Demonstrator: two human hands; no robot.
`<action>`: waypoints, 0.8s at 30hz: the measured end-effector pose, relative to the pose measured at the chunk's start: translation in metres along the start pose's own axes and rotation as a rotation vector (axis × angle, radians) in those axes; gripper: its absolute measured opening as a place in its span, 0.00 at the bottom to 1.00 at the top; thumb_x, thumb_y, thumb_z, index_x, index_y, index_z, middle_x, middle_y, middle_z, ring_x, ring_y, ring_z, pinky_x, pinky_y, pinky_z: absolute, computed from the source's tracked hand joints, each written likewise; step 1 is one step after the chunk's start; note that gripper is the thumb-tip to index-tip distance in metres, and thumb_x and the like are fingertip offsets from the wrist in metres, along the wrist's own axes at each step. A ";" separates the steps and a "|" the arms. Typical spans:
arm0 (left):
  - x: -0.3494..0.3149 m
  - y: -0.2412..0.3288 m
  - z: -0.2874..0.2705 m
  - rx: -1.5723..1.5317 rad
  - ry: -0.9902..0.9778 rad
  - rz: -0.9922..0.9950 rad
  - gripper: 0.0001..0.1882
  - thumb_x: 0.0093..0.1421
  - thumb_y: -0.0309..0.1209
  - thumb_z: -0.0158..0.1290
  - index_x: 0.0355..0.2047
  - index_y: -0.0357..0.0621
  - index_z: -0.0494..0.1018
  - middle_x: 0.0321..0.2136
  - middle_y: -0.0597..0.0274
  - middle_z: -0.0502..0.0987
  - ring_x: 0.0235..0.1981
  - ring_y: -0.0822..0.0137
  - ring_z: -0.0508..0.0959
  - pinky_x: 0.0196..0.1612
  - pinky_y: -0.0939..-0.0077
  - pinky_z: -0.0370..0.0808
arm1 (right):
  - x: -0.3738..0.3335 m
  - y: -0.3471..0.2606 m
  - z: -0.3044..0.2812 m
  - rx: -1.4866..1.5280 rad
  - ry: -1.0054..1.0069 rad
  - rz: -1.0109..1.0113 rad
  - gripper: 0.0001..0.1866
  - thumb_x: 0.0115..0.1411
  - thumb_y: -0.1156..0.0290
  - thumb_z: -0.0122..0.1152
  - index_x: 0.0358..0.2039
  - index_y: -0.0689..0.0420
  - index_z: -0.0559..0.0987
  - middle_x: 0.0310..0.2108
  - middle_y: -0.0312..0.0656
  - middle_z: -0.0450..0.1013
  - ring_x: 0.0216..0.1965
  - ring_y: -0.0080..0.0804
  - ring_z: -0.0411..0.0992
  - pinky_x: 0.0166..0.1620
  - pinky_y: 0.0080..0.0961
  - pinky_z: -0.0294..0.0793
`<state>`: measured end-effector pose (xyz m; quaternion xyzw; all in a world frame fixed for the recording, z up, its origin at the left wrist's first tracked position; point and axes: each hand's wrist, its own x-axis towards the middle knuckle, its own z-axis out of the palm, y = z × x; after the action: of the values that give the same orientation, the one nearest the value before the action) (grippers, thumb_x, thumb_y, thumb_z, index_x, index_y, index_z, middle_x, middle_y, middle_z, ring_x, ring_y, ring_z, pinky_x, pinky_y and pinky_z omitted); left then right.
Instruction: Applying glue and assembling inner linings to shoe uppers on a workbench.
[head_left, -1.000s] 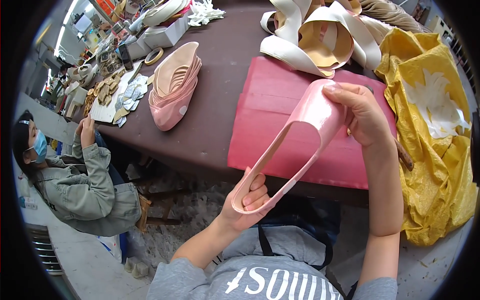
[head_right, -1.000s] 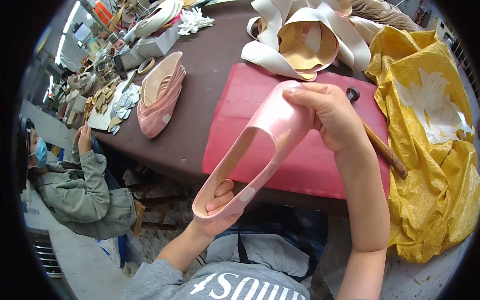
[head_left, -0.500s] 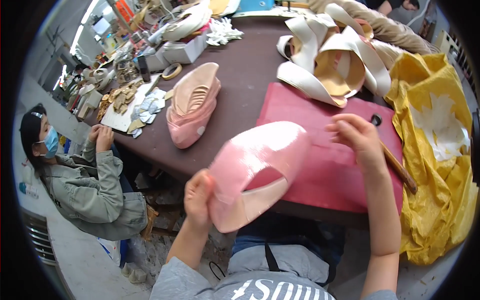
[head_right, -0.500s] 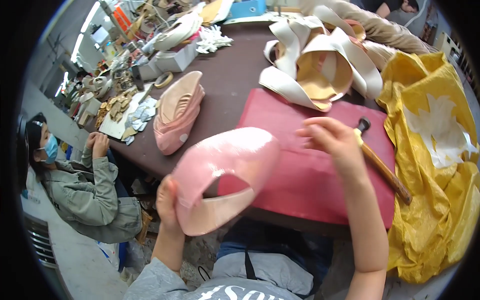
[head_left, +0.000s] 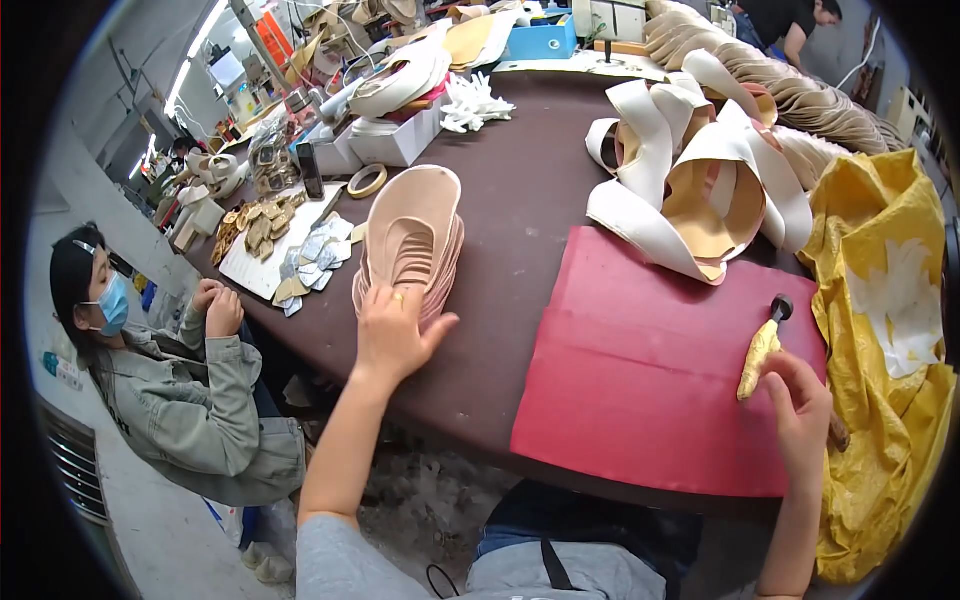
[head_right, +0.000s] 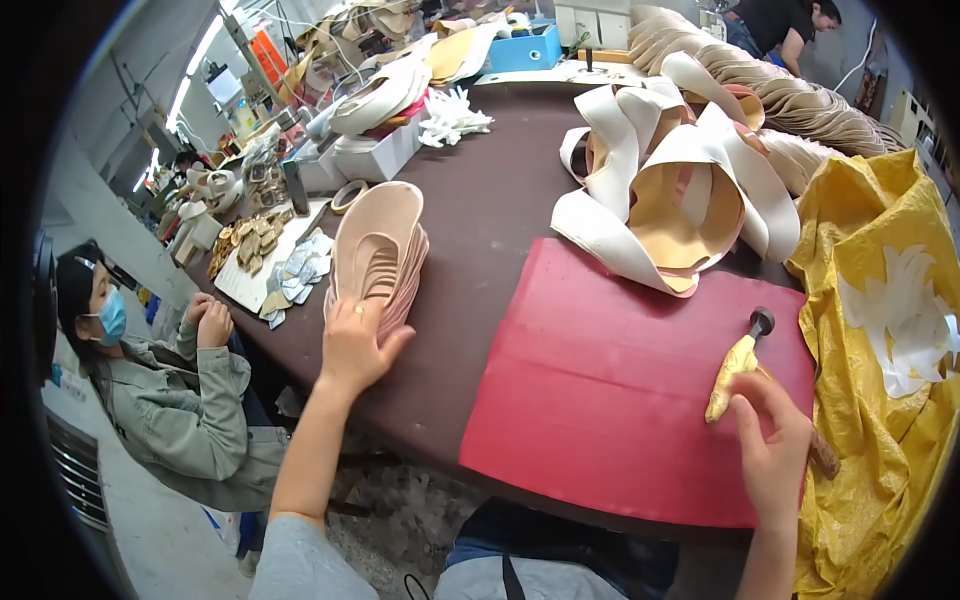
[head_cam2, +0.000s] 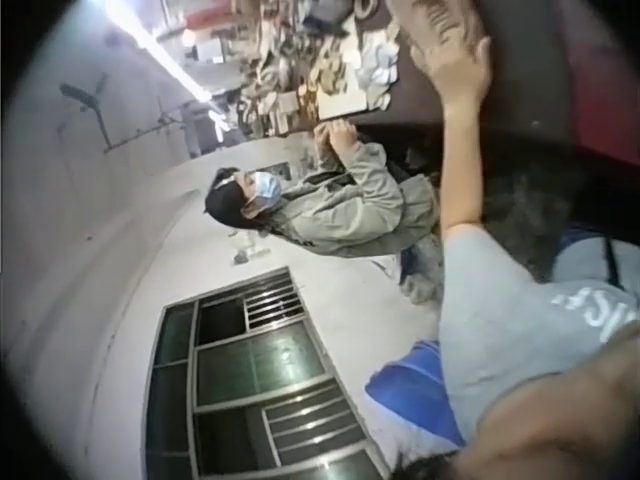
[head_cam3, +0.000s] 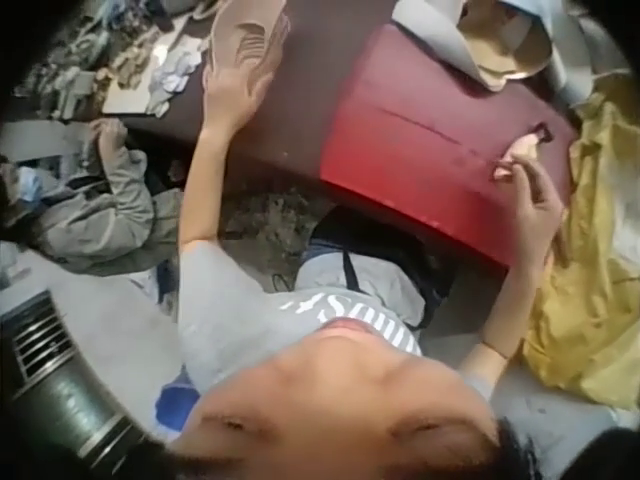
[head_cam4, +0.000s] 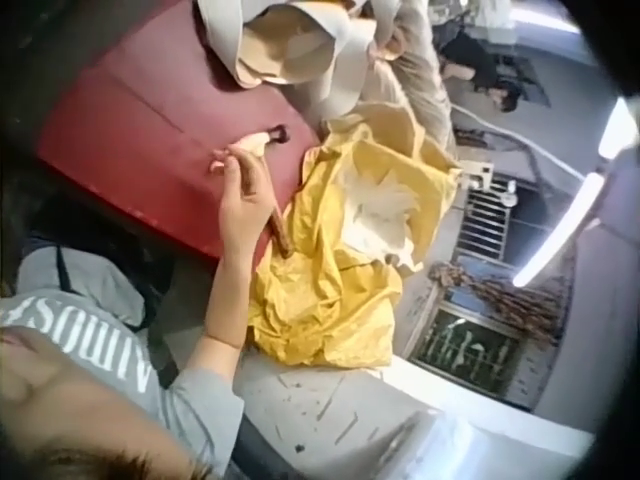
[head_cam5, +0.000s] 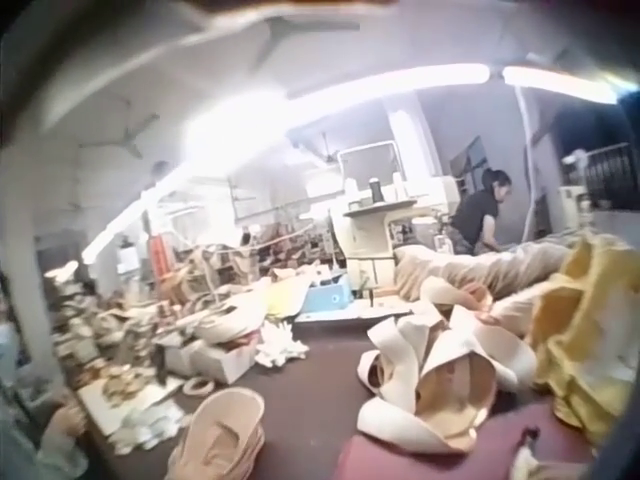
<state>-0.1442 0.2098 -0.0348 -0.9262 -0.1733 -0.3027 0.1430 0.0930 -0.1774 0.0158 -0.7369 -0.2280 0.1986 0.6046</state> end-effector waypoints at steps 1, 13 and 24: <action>-0.004 -0.001 0.000 0.024 0.004 -0.030 0.15 0.54 0.42 0.59 0.27 0.41 0.74 0.16 0.54 0.71 0.21 0.53 0.71 0.40 0.57 0.72 | -0.001 0.005 -0.003 -0.461 0.140 -0.210 0.15 0.55 0.78 0.60 0.45 0.65 0.76 0.38 0.46 0.75 0.37 0.33 0.73 0.42 0.22 0.72; 0.052 -0.058 0.009 0.002 0.020 0.154 0.23 0.52 0.31 0.59 0.50 0.44 0.73 0.42 0.59 0.77 0.41 0.58 0.76 0.55 0.67 0.68 | 0.069 0.031 -0.027 -1.175 0.219 -0.672 0.29 0.46 0.84 0.58 0.53 0.59 0.74 0.52 0.47 0.67 0.52 0.44 0.65 0.55 0.34 0.66; 0.237 0.144 0.116 -0.687 -0.312 0.280 0.31 0.60 0.42 0.53 0.63 0.49 0.63 0.65 0.56 0.60 0.61 0.46 0.63 0.62 0.59 0.63 | 0.177 0.000 0.114 -0.718 -0.213 -0.255 0.12 0.53 0.67 0.61 0.33 0.63 0.77 0.30 0.47 0.75 0.31 0.44 0.73 0.36 0.34 0.71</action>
<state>0.1536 0.1786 -0.0036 -0.9696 0.0464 -0.1762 -0.1631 0.1727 0.0153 -0.0091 -0.8425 -0.4341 0.1052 0.3012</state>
